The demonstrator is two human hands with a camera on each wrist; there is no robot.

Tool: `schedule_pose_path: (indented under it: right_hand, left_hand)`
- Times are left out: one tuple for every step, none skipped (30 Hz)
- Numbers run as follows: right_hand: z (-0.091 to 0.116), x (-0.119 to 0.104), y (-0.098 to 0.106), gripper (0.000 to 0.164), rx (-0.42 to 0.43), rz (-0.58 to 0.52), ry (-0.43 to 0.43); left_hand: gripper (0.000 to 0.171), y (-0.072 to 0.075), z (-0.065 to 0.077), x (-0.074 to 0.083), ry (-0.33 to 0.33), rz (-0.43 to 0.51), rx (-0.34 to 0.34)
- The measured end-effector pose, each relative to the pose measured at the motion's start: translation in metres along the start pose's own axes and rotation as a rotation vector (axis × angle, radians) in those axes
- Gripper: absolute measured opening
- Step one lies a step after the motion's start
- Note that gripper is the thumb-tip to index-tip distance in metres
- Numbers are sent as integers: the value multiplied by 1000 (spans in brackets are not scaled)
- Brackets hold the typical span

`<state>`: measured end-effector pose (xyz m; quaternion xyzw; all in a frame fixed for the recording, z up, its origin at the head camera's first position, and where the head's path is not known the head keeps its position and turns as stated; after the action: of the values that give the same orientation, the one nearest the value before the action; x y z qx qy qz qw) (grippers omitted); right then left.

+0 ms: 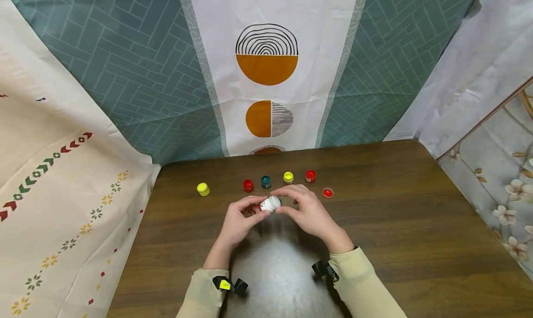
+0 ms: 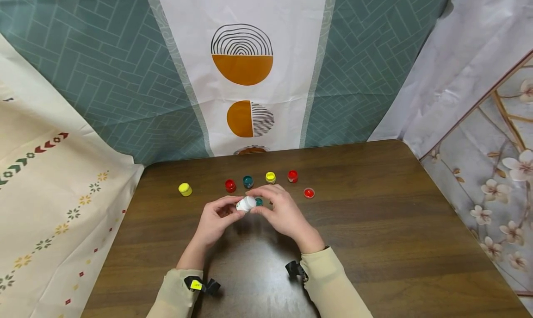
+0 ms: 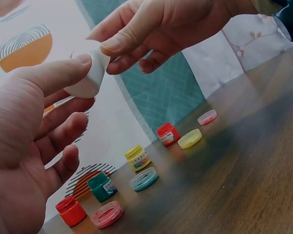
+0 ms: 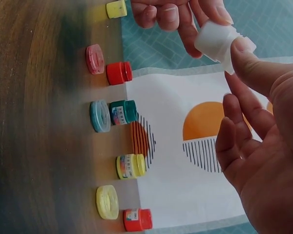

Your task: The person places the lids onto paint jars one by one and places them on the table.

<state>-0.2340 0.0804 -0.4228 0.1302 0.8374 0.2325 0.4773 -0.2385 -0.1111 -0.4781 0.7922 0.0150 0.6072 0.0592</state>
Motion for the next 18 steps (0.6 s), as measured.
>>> schedule_pose_path:
  right_hand:
    - [0,-1,0,41,-1,2,7]
    - [0,-1,-1,41,-3,5,13]
    - [0,-2,-1,41,-6,7,17]
    - [0,-2,-1,41,-8,11,20]
    - [0,-2,-1,41,-10,14,22]
    - [0,-2,-1,42,-12,17,25]
    - [0,-2,-1,41,-15,20,25]
    - [0,-3,-1,42,-17,24,27]
    - [0,-3,-1,42,-16,26,29]
    - [0,-3,-1,42,-16,28,32]
    - [0,-3,-1,42,-16,29,35]
    - [0,-4,0,42,-16,31,39]
    - [1,-4,0,41,-18,32,43]
    - [1,-4,0,41,-20,35,50]
    - [1,-4,0,41,-22,38,58]
    - [1,-4,0,40,-25,43,67]
    - [2,-4,0,39,-29,49,75]
    - [2,-5,-1,38,-34,55,85]
  left_hand:
    - [33,0,0,0,1,-4,0]
    - [33,1,0,0,2,-7,1]
    - [33,1,0,0,2,-9,2]
    - [33,1,0,0,1,-11,1]
    - [33,0,0,1,-1,-11,-2]
    - [33,0,-1,1,-4,-12,-3]
    - [33,0,-1,1,-6,-13,-5]
    - [33,0,-1,1,-7,-14,-6]
    - [33,0,-1,1,-9,-15,-9]
    - [33,-1,-1,1,-9,-16,-11]
    - [33,-1,-1,1,-10,-19,-13]
    - [33,-1,-1,1,-9,-20,-14]
    - [33,-1,-1,1,-8,-26,-14]
    - [32,-2,-1,1,-5,-34,-16]
    - [32,-2,-1,0,-2,-41,-22]
    - [32,-3,-1,-1,4,-45,-31]
    - [31,-4,0,-2,10,-51,-39]
    - [31,-4,0,-2,17,-57,-47]
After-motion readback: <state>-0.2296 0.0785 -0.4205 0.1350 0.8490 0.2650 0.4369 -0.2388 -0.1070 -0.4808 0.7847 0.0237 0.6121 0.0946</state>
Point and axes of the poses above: each hand's wrist, its own z-axis away from the middle knuckle, its own y-axis out of the back of the hand, x = y × z, the point moved 8 cm from there along -z, towards the middle knuckle, and after that the axes turned 10 degrees about x, right-handed, at the moved point
